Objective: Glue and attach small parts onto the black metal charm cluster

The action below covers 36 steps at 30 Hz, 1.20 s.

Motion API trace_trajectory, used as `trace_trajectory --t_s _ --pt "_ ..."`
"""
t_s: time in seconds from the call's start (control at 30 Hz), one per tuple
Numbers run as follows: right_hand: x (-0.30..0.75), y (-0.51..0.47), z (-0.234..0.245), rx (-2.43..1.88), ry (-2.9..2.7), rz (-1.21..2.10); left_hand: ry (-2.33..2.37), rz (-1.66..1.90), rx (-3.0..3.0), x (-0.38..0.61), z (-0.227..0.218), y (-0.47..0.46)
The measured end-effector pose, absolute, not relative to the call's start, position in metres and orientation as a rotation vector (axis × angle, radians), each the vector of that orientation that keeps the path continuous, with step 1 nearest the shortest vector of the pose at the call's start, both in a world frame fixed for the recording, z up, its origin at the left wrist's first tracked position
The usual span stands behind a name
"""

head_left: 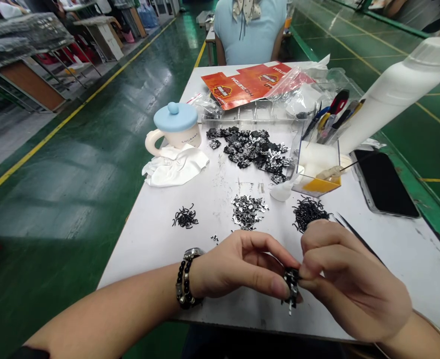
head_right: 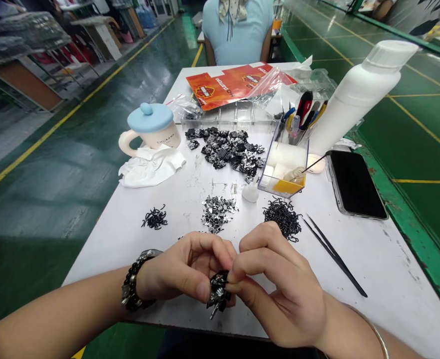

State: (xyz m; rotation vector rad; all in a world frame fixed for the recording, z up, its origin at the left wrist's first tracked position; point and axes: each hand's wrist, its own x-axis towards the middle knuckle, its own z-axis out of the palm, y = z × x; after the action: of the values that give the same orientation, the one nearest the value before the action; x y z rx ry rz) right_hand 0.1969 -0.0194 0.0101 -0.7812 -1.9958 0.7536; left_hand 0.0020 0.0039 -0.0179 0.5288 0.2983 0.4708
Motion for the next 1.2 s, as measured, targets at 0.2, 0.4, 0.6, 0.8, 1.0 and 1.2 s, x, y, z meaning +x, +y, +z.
trace_trajectory --t_s 0.2,0.4,0.6,0.8,1.0,1.2 --pt "0.194 -0.019 0.007 -0.845 -1.739 1.229 0.319 0.502 0.597 0.000 -0.015 0.004" --pt "0.202 -0.011 0.007 -0.786 -1.823 1.601 0.390 0.441 0.656 -0.001 -0.005 0.007" --pt "0.208 -0.007 0.010 -0.743 -1.902 1.717 0.452 0.392 0.716 0.000 -0.006 0.005" --pt "0.204 -0.006 0.010 -0.714 -1.865 1.775 0.450 0.372 0.690 -0.001 -0.007 0.005" --pt "0.203 -0.009 0.009 -0.736 -1.771 1.721 0.462 0.337 0.607 0.000 -0.006 0.005" --pt "0.203 -0.008 0.010 -0.727 -1.792 1.715 0.462 0.301 0.615 0.000 -0.007 0.007"
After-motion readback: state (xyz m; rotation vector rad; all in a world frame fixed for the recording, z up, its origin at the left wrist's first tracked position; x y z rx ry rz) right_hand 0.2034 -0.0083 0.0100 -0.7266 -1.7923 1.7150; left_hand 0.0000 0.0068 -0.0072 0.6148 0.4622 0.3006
